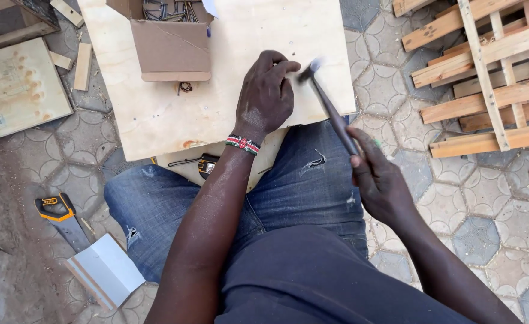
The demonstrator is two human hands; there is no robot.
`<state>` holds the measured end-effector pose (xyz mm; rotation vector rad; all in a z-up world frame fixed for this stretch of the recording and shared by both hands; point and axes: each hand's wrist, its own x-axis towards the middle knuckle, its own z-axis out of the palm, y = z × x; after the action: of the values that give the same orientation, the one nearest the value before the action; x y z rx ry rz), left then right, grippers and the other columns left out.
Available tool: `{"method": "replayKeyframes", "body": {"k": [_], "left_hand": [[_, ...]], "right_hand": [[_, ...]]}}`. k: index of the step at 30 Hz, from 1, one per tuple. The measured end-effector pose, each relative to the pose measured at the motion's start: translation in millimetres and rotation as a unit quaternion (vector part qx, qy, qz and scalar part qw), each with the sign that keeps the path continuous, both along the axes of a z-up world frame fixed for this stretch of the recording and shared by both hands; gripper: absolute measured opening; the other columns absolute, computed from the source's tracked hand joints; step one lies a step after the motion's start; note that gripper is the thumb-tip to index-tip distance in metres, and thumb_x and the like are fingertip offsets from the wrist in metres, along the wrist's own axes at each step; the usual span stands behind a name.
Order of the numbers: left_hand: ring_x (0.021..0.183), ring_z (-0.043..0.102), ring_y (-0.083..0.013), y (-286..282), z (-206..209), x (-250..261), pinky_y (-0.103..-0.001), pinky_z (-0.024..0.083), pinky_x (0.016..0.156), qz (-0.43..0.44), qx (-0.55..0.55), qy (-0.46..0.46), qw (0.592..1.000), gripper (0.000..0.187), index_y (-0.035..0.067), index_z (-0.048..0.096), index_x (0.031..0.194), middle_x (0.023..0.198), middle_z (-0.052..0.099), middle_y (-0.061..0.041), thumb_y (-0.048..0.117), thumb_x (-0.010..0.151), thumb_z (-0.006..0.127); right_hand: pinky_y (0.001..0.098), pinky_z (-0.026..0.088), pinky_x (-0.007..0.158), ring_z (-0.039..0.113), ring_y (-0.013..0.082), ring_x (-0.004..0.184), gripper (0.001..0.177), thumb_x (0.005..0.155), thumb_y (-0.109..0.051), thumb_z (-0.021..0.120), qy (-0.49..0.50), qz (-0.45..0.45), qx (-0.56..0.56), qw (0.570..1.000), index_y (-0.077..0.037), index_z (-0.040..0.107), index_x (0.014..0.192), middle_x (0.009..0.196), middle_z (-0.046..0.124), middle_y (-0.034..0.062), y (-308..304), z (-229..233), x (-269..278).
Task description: Hammering nails into plywood boards to assemble a wooden structure
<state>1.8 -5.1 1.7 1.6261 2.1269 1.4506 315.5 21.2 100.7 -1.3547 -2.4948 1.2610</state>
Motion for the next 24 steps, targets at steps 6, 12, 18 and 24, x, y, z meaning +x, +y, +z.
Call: {"method": "replayKeyframes", "body": {"k": [6, 12, 18, 24], "left_hand": [[0.103, 0.076, -0.0349, 5, -3, -5, -0.051, 0.064, 0.084, -0.006, 0.029, 0.006, 1.0, 0.037, 0.003, 0.082, 0.128, 0.124, 0.069, -0.014, -0.006, 0.1, 0.06], [0.105, 0.077, -0.0322, 3, -5, 1, -0.05, 0.065, 0.09, 0.004, 0.024, -0.023, 0.999, 0.041, 0.003, 0.082, 0.132, 0.127, 0.07, -0.012, -0.003, 0.099, 0.058], [0.102, 0.076, -0.0334, 0, -2, 1, -0.052, 0.064, 0.086, 0.004, 0.014, -0.033, 0.999, 0.038, 0.004, 0.082, 0.131, 0.127, 0.071, -0.013, -0.002, 0.101, 0.059], [0.108, 0.077, -0.0326, 1, -3, 0, -0.05, 0.066, 0.089, 0.002, 0.015, -0.031, 0.999, 0.039, 0.003, 0.082, 0.132, 0.127, 0.07, -0.012, -0.003, 0.101, 0.059]], "right_hand": [[0.0309, 0.039, 0.051, 0.046, 0.0123, 0.055, 0.056, 0.132, -0.031, 0.052, 0.333, -0.058, 0.063, 0.939, -0.011, 0.041, 0.183, 0.08, 0.064, 0.0068, -1, 6, 13], [0.0298, 0.034, 0.047, 0.044, 0.0151, 0.057, 0.051, 0.133, -0.026, 0.055, 0.506, -0.023, 0.097, 0.857, -0.033, 0.032, 0.178, 0.079, 0.045, 0.0046, 4, -62, 20], [0.0336, 0.048, 0.06, 0.061, 0.0119, 0.069, 0.065, 0.123, -0.055, 0.048, 0.09, -0.057, 0.026, 0.994, -0.035, 0.048, 0.184, 0.085, 0.067, -0.0036, 2, -3, 7], [0.0311, 0.031, 0.048, 0.038, 0.0185, 0.05, 0.057, 0.134, -0.025, 0.04, 0.504, 0.048, 0.187, 0.842, -0.041, 0.027, 0.187, 0.069, 0.04, 0.0112, 0, 1, -2]]}}
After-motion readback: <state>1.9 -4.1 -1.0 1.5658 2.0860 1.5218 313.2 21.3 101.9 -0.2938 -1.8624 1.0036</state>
